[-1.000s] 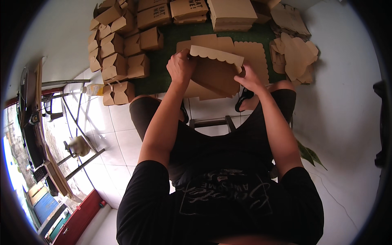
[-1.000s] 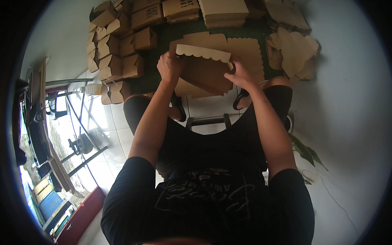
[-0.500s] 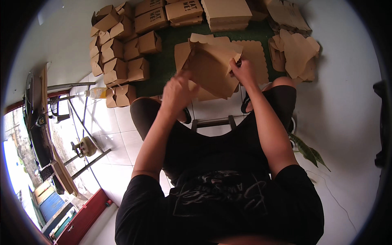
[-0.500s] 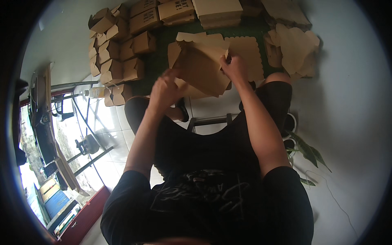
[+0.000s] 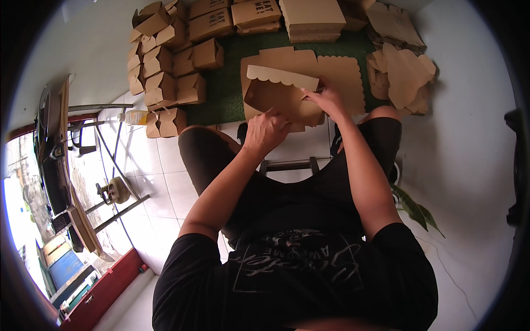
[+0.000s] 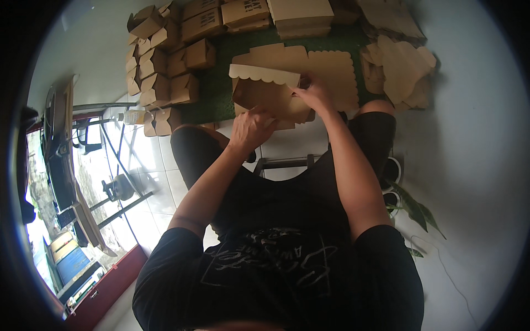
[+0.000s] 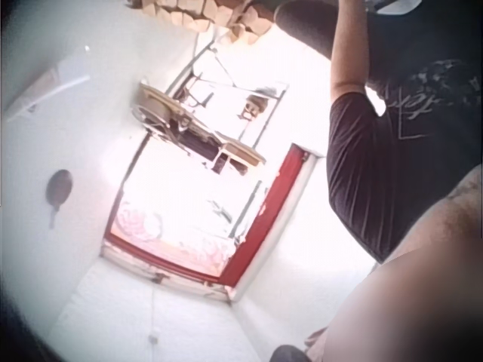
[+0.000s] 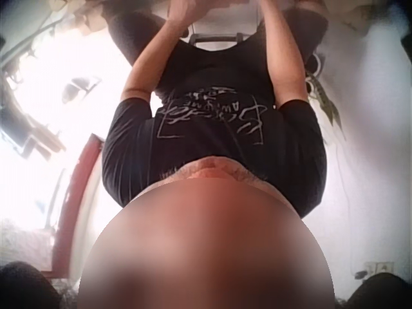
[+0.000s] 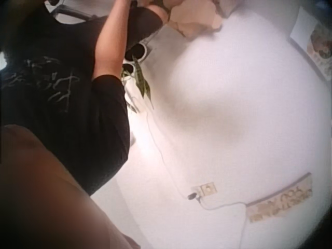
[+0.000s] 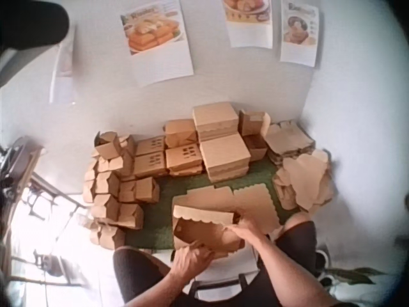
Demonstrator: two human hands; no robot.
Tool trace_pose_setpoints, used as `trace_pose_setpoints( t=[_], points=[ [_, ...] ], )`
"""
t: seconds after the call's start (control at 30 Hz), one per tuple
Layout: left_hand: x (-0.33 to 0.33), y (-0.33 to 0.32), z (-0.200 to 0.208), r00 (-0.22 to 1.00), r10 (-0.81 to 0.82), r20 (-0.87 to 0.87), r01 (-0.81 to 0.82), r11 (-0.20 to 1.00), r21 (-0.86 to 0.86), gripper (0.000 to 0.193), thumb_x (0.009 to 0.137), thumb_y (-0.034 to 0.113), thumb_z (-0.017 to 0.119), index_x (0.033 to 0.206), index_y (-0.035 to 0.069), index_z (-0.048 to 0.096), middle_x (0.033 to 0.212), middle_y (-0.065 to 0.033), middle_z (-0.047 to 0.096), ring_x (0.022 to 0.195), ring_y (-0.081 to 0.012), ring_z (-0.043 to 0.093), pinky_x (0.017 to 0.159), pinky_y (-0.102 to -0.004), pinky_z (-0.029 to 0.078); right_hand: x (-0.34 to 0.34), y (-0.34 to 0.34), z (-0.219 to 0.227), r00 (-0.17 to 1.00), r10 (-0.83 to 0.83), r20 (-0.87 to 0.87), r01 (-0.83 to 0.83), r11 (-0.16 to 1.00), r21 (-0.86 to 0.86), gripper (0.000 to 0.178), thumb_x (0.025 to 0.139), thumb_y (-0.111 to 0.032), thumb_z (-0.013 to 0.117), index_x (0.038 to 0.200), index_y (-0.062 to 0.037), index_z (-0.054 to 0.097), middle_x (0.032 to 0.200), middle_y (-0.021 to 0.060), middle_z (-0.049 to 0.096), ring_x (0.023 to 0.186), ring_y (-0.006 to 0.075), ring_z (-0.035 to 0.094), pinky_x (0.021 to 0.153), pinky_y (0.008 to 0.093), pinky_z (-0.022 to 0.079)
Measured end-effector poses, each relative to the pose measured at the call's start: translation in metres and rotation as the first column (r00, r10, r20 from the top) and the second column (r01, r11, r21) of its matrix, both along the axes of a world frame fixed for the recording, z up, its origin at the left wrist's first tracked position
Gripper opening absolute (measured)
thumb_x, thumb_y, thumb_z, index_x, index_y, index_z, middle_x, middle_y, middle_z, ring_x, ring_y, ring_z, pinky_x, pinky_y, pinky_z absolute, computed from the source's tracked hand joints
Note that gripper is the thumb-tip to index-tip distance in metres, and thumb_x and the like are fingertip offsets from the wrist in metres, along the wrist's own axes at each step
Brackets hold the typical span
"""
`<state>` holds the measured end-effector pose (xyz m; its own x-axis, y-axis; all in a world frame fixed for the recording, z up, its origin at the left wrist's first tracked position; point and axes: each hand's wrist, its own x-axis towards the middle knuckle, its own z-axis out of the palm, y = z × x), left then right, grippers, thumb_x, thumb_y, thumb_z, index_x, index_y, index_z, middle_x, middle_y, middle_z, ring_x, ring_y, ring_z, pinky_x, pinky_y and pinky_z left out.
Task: The person assembles a flat cardboard takeout box by folding the sides and tucking the tabs into slots to form a rectangular container. The finished box is then placed on a stack of completed boxes.
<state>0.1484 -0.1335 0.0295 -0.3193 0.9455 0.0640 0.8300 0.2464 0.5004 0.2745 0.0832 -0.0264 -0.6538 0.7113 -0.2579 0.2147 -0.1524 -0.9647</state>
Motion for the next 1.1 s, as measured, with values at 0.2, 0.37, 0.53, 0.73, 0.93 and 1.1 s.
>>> trace_pose_setpoints(
  t=[0.2, 0.37, 0.53, 0.73, 0.93, 1.1],
  points=[
    [0.007, 0.006, 0.0, 1.0, -0.01, 0.024, 0.008, 0.998, 0.065, 0.031, 0.083, 0.029, 0.094, 0.104, 0.01, 0.081, 0.115, -0.007, 0.069, 0.105, -0.0323, 0.077, 0.084, -0.0453, 0.068, -0.002, 0.008, 0.005, 0.998, 0.005, 0.068, 0.0, 0.997, -0.073, 0.054, 0.106, -0.029, 0.083, 0.145, 0.003, 0.064, 0.131, 0.0116, 0.072, 0.109, 0.0196, 0.077, 0.087, 0.0326, 0.071],
    [-0.013, 0.013, -0.009, 0.999, 0.017, 0.036, -0.022, 0.991, 0.136, 0.03, 0.081, 0.025, 0.095, 0.103, 0.01, 0.08, 0.121, -0.0062, 0.067, 0.115, -0.0332, 0.073, 0.093, -0.0468, 0.067, -0.004, 0.015, 0.006, 0.991, -0.061, 0.119, 0.058, 0.998, 0.029, 0.052, 0.107, -0.033, 0.082, 0.14, 0.0037, 0.066, 0.12, 0.0095, 0.075, 0.104, 0.0181, 0.077, 0.084, 0.0323, 0.071],
    [-0.032, 0.012, -0.012, 0.998, -0.063, -0.013, 0.064, 0.987, 0.147, 0.028, 0.079, 0.021, 0.094, 0.103, 0.012, 0.082, 0.126, -0.0046, 0.067, 0.119, -0.0324, 0.068, 0.1, -0.0458, 0.065, -0.001, 0.023, -0.003, 0.945, -0.052, 0.324, 0.01, 0.992, 0.13, 0.049, 0.108, -0.034, 0.081, 0.136, 0.004, 0.069, 0.115, 0.0092, 0.077, 0.101, 0.0181, 0.078, 0.08, 0.0338, 0.071],
    [-0.034, 0.018, -0.011, 0.997, -0.065, -0.042, 0.07, 0.988, 0.139, 0.028, 0.079, 0.021, 0.094, 0.105, 0.016, 0.085, 0.125, -0.0019, 0.07, 0.123, -0.0316, 0.065, 0.105, -0.0451, 0.062, -0.003, 0.019, -0.018, 0.989, -0.09, 0.117, 0.075, 0.989, 0.129, 0.052, 0.106, -0.037, 0.082, 0.136, 0.004, 0.069, 0.115, 0.0128, 0.08, 0.103, 0.0189, 0.078, 0.081, 0.0357, 0.068],
    [-0.045, 0.024, -0.01, 0.997, -0.028, -0.074, 0.042, 0.979, 0.199, 0.023, 0.084, 0.028, 0.093, 0.103, 0.017, 0.085, 0.122, 0.0011, 0.076, 0.122, -0.0312, 0.066, 0.107, -0.0477, 0.057, -0.005, 0.004, -0.008, 0.883, 0.0, 0.47, -0.166, 0.936, 0.312, 0.072, 0.094, -0.04, 0.09, 0.144, 0.0033, 0.063, 0.134, 0.0265, 0.076, 0.13, 0.0458, 0.071, 0.109, 0.05, 0.058],
    [-0.051, 0.029, -0.015, 0.997, -0.026, -0.071, 0.039, 0.98, 0.193, 0.025, 0.087, 0.037, 0.091, 0.101, 0.018, 0.084, 0.116, 0.0019, 0.077, 0.122, -0.0316, 0.066, 0.106, -0.0501, 0.053, -0.007, -0.007, -0.012, 0.922, 0.069, 0.38, -0.257, 0.844, 0.471, 0.104, 0.084, -0.043, 0.098, 0.161, 0.0024, 0.046, 0.152, 0.028, 0.065, 0.139, 0.0448, 0.066, 0.113, 0.0502, 0.057]
  ],
)
